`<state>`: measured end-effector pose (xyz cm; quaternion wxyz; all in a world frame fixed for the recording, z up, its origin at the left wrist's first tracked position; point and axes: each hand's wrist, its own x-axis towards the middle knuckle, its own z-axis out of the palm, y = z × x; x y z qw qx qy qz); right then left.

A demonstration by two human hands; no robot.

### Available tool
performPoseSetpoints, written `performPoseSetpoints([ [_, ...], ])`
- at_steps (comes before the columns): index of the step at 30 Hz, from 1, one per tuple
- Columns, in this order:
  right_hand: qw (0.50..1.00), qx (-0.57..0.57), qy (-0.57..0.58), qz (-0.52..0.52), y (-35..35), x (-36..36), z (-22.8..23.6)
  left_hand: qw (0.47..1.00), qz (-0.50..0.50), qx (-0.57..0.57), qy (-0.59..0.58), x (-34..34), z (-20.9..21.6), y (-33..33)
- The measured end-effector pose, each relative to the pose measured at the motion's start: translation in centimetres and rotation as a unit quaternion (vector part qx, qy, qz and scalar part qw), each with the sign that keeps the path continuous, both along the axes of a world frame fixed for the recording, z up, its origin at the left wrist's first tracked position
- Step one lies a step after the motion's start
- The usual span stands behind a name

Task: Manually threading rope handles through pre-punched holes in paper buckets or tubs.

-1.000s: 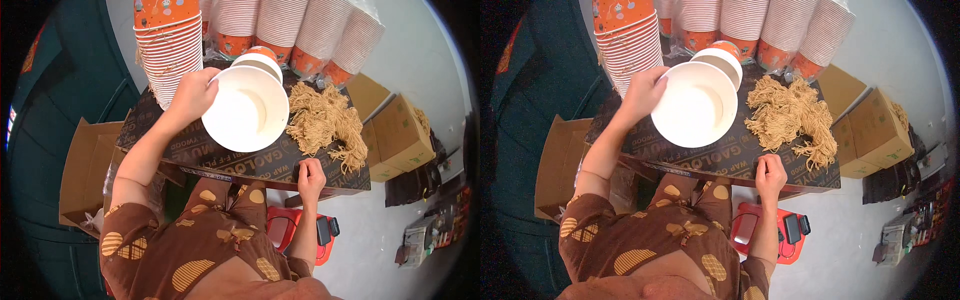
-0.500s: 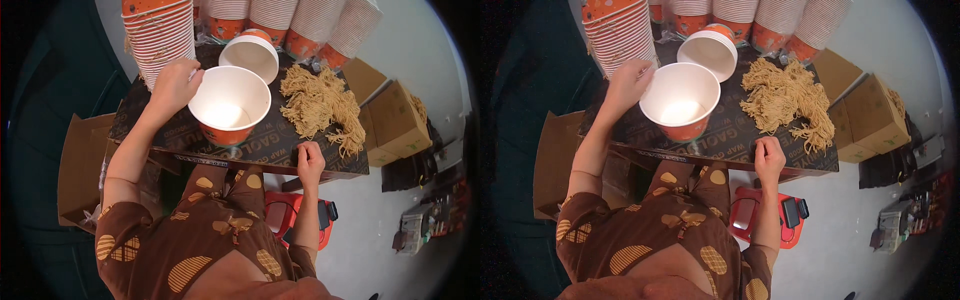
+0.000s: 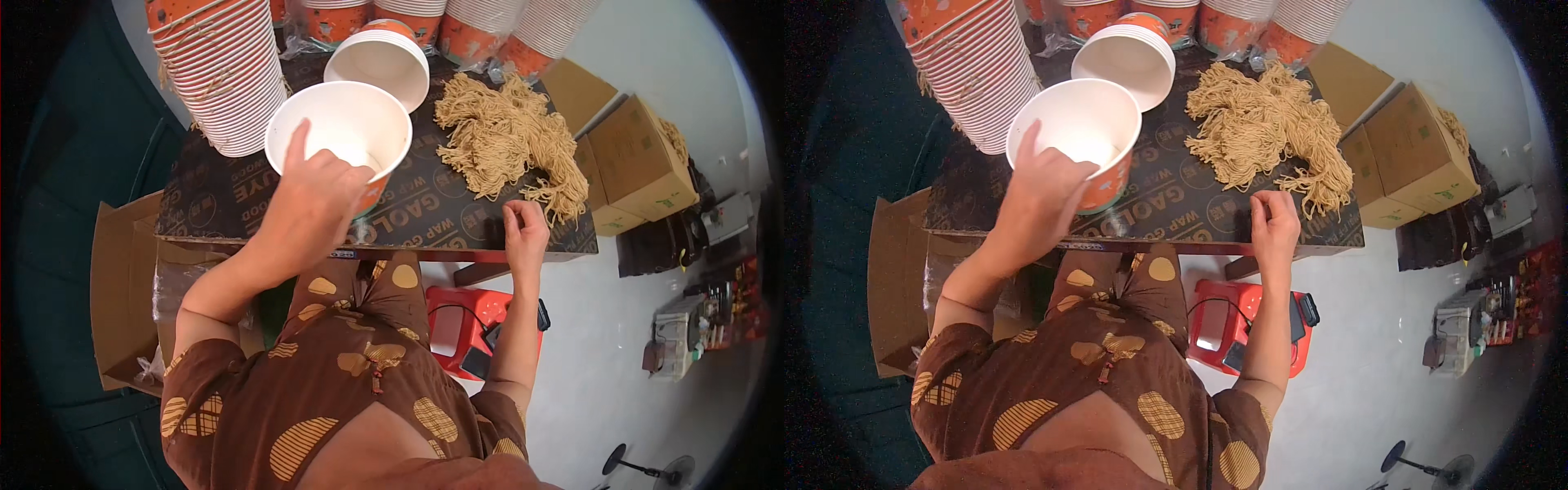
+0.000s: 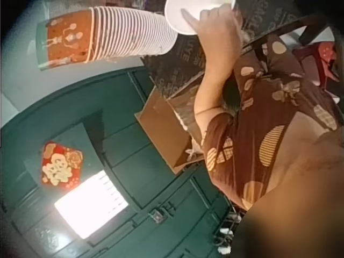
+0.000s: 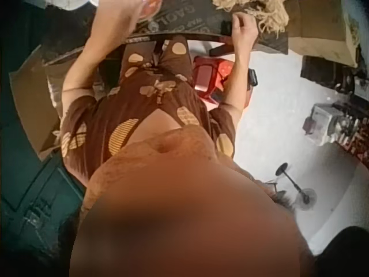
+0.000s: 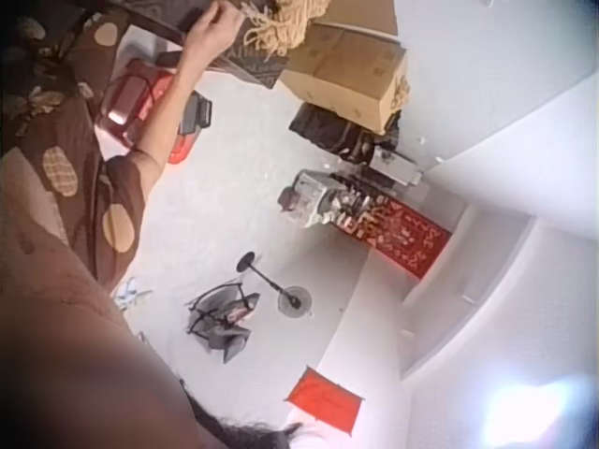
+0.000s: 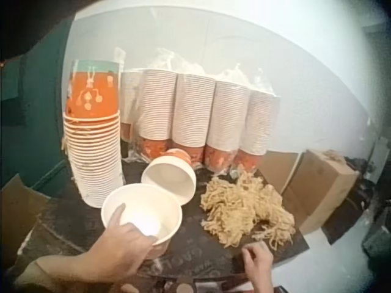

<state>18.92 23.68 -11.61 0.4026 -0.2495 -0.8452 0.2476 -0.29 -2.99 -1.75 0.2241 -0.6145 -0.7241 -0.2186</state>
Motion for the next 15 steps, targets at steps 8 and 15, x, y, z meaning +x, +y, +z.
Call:
performPoseSetpoints([
  [8, 0.992, 0.082, -0.089, 0.046, 1.2, -1.8, -0.1, 0.995, 0.016, 0.083, -0.047, -1.1, -0.6, -2.0],
  [15, 0.969, 0.206, -0.129, 0.053, 0.4, -3.0, -0.9, 0.992, 0.020, 0.098, -0.075, -1.2, -0.9, -2.6],
])
